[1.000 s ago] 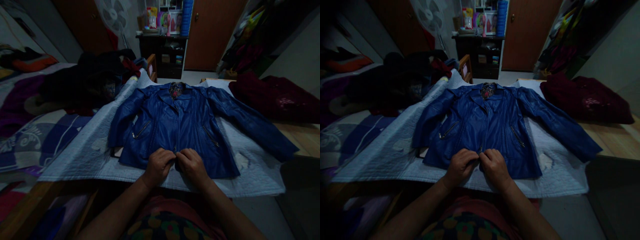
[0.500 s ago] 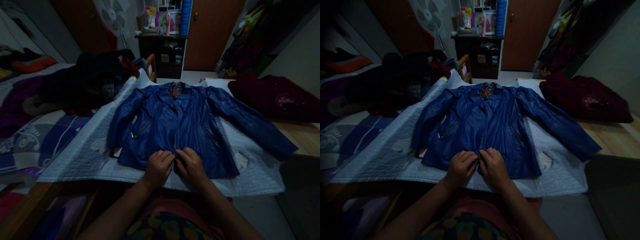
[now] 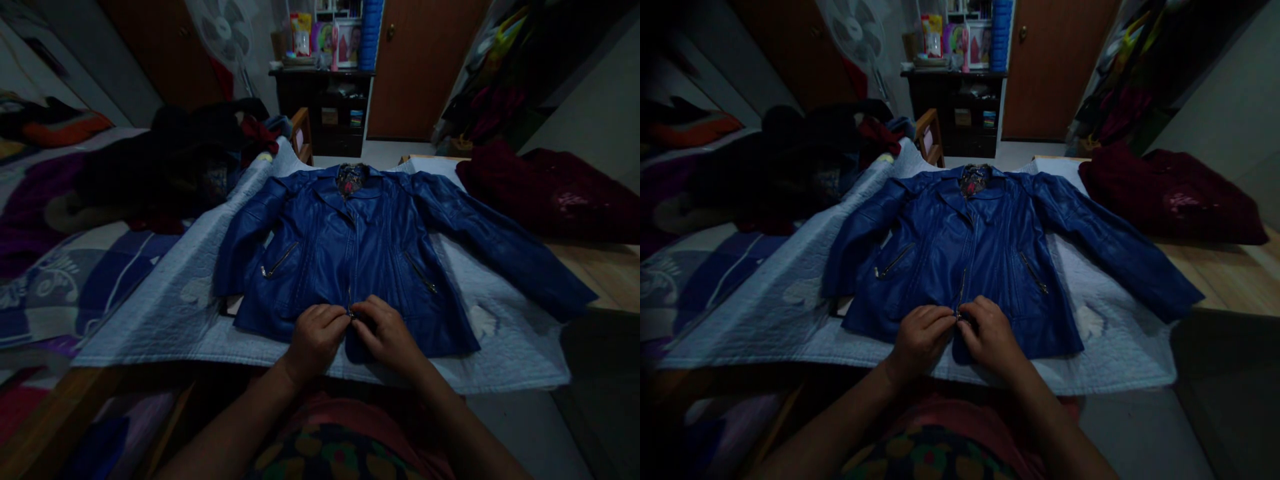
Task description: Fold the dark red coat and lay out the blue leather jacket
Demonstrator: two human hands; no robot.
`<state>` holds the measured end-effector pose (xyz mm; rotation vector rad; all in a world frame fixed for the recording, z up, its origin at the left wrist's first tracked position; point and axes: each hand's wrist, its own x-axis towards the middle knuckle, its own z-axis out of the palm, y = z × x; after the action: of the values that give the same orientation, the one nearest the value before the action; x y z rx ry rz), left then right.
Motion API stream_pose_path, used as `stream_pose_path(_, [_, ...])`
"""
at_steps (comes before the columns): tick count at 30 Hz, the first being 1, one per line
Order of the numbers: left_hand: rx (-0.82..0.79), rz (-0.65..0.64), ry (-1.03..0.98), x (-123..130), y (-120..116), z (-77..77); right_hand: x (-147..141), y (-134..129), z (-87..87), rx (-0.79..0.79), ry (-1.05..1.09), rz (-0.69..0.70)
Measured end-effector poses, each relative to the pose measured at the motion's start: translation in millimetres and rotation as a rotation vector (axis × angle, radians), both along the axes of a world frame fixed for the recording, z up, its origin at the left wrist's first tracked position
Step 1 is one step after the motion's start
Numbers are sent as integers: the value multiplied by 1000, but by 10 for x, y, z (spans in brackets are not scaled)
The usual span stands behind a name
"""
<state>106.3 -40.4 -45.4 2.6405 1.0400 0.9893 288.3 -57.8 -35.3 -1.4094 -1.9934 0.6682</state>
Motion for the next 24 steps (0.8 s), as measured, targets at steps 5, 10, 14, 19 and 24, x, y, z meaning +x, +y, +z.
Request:
stream_pose_path(5, [-125, -6, -63, -35, -20, 20, 1, 23, 52, -63, -30, 1])
stream_pose_path(10, [-222, -23, -94, -32, -32, 52, -35, 22, 28, -56, -135, -5])
stream_pose_path(14, [-263, -2, -59, -14, -55, 43, -58, 15, 26, -74, -206, -22])
stream_pose_path(19, [-272, 30, 40, 2, -74, 5, -64, 2, 72, -107, -249, -19])
stream_pose_path(24, [-277, 18, 101, -2, -57, 17, -85, -12, 88, -90, -320, -42])
